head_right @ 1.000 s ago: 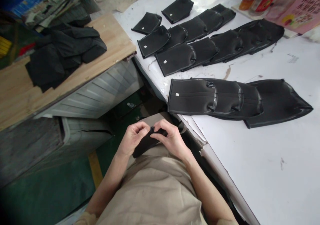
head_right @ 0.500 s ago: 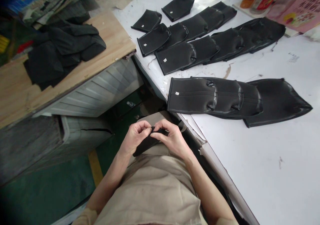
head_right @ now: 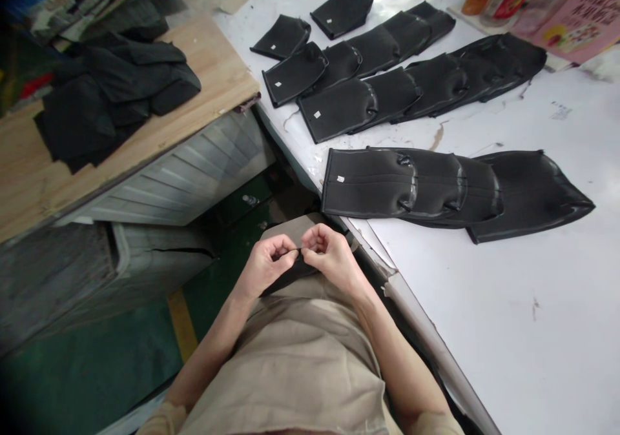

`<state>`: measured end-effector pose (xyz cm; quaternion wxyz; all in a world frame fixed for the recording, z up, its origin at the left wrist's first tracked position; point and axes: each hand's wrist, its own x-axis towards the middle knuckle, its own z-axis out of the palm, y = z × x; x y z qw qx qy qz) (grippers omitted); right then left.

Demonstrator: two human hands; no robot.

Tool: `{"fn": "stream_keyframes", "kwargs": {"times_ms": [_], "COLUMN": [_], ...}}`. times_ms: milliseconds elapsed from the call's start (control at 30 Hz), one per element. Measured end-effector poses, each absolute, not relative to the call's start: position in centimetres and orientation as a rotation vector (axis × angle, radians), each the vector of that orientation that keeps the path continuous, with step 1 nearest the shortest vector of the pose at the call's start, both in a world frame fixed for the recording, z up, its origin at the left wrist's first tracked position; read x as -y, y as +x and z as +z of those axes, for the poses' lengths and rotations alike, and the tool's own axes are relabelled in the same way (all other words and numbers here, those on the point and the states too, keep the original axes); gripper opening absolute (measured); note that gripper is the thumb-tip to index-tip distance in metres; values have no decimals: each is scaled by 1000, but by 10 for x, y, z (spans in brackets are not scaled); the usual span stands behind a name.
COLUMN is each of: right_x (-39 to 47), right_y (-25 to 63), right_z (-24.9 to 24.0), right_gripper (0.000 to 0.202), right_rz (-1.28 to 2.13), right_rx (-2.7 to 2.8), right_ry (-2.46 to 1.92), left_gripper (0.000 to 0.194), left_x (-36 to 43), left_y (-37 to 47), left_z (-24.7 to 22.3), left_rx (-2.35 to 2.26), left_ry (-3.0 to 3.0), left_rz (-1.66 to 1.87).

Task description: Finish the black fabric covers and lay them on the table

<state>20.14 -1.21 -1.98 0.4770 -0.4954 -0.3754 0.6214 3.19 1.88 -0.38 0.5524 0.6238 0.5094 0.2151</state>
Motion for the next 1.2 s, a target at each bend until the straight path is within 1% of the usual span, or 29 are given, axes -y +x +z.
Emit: {"fn": "stream_keyframes", "kwargs": {"times_ms": [167, 300, 400, 567, 700, 800, 1000, 1200], "right_x": [12, 13, 14, 17, 21, 22, 19, 20], "right_y": [199, 198, 199, 206, 218, 225, 226, 225], "right_z": [-21, -22, -21, -18, -17, -16, -12, -11], "right_gripper": [16, 15, 13, 8, 19, 24, 21, 24], "right_rz": [1547, 1477, 1421, 1528, 1628, 1629, 1564, 1515], "right_rx": [786, 865, 942, 959, 1066, 1159, 1279, 1305], "right_ry": [-1190, -1202, -1232, -1204, -1164, -1194, -1278, -1270], "left_gripper": [17, 19, 16, 14, 17, 17, 18, 17], "left_x": [-18, -18, -19, -19, -19, -19, -19, -19], "left_y": [32, 34, 36, 37, 36, 36, 36, 37], "left_z": [-8, -14, -12, -4, -1, -1, -1, -2], "left_rx": [-1208, -1232, -1200, -1163, -1160, -1154, -1157, -1149], "left_ry": [1471, 1439, 1439, 1403, 1365, 1385, 1385, 1360], "left_rz": [492, 481, 485, 481, 488, 499, 492, 485]}}
